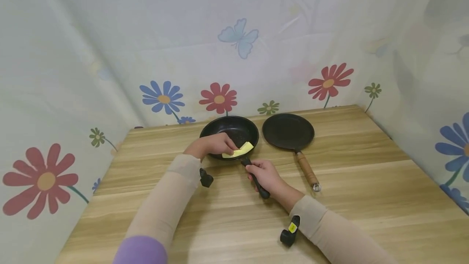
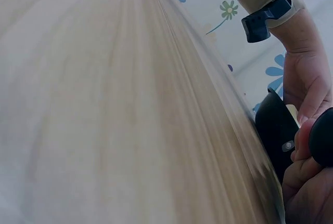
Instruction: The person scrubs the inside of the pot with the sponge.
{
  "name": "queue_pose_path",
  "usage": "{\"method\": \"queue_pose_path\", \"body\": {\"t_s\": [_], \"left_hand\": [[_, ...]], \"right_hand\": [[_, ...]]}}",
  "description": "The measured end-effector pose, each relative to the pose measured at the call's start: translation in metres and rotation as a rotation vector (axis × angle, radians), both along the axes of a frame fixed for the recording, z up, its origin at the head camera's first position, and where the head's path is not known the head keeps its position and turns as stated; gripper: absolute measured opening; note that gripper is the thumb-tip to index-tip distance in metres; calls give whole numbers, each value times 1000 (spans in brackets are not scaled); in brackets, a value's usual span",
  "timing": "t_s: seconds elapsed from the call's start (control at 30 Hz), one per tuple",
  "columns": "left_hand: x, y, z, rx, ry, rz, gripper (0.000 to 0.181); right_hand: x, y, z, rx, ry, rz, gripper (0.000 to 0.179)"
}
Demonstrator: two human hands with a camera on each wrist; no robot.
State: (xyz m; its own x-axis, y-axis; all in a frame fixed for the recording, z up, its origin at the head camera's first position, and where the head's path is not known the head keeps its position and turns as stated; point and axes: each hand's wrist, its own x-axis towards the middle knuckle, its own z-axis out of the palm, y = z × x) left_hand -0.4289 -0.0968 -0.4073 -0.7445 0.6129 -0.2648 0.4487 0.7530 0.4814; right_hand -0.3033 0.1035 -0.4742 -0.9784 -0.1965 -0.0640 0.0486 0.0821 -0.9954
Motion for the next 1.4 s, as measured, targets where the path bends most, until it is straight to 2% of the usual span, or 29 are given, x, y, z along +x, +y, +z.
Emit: {"method": "queue_pose_path", "body": {"t_s": [0.17,0.37,0.47,0.57,0.7,0.9,1.03,1.17,1.33,1.4], "left_hand": [[-2,-9,4,-32,-19,-6,30],[-4,-13,7,-53,-68,41,28],[-5,-12,9,-41,-71,26,28],[-8,-10,7,-10,-58,2,25],[-10,-8,-1,34,-29,-12,22],[-10,-3,-10,106,-6,-2,24],[-11,2,-16,133,34,-8,25],[-15,9,-21,154,73,-1,25],[-14,19,-23,173,119,25,26],[-13,23,-24,170,152,39,26]], "right_hand": [[-1,2,-1,14,3,8,30],[-4,5,-3,27,9,21,31],[-6,8,-2,43,9,43,32],[-7,12,-1,56,1,69,32],[-9,15,-2,52,-17,100,32],[-9,17,-3,40,-20,116,32],[-9,16,-3,43,-22,117,31],[-7,16,3,35,-38,123,25],[-8,15,3,15,-43,113,24],[-10,15,-3,7,-36,101,27]]}}
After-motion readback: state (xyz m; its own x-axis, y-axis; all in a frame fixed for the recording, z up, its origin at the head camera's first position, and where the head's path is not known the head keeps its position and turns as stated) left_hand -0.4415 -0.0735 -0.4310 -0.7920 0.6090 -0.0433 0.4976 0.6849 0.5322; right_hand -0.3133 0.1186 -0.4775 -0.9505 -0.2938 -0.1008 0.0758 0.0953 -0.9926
